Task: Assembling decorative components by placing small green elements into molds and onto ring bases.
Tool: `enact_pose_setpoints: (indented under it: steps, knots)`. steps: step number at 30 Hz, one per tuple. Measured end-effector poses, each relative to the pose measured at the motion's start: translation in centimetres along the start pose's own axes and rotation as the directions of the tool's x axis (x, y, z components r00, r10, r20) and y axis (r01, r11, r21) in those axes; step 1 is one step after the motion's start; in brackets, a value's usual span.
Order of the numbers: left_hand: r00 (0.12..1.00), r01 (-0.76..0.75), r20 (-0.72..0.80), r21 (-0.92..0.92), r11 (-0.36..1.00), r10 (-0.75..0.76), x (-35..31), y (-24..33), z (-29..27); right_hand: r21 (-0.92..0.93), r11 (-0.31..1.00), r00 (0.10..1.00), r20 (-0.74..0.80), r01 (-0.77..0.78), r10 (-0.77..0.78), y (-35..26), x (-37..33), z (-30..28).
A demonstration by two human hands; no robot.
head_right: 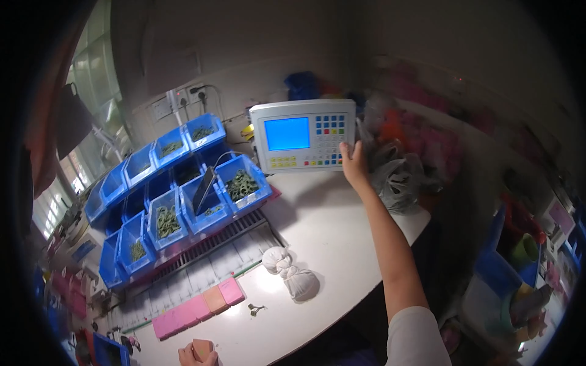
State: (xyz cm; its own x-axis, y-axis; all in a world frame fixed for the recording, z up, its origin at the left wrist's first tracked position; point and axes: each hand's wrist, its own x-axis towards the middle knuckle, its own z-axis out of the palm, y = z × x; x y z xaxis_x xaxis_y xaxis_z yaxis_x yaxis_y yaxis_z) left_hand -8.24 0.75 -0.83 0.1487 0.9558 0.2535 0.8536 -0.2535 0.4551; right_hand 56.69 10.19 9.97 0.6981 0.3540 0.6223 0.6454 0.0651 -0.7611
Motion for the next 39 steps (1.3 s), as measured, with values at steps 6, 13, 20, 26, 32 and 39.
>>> enact_pose_setpoints:
  steps: [6,13,20,26,32,39]
  knots:
    - [0.995,0.089,-0.016,-0.302,0.949,-0.098,3.2,0.5,1.5,-0.060,0.995,0.990,-0.108,0.085,-0.091,5.4,3.5,-3.9]
    - [0.957,0.142,-0.195,-0.328,0.934,-0.214,12.4,3.4,0.9,0.191,0.805,0.631,0.530,0.562,-0.567,-9.9,-24.9,1.6]
    - [0.961,0.121,-0.241,-0.082,0.989,-0.138,20.9,4.5,6.9,0.055,0.940,0.639,0.720,0.337,-0.271,-13.7,-34.8,2.8]
    - [0.955,0.209,-0.237,0.102,0.973,-0.181,20.6,3.3,7.5,0.061,0.918,0.618,0.722,0.393,-0.312,-13.1,-35.9,3.7]
    - [0.981,-0.023,0.148,-0.561,0.828,0.127,9.6,5.3,3.6,0.159,0.923,0.714,0.683,-0.352,0.154,-14.0,-37.3,3.0]
    - [0.965,-0.261,-0.097,-0.297,0.919,0.243,3.9,4.8,3.6,-0.033,0.986,0.732,0.674,0.163,-0.099,-14.2,-35.1,4.1]
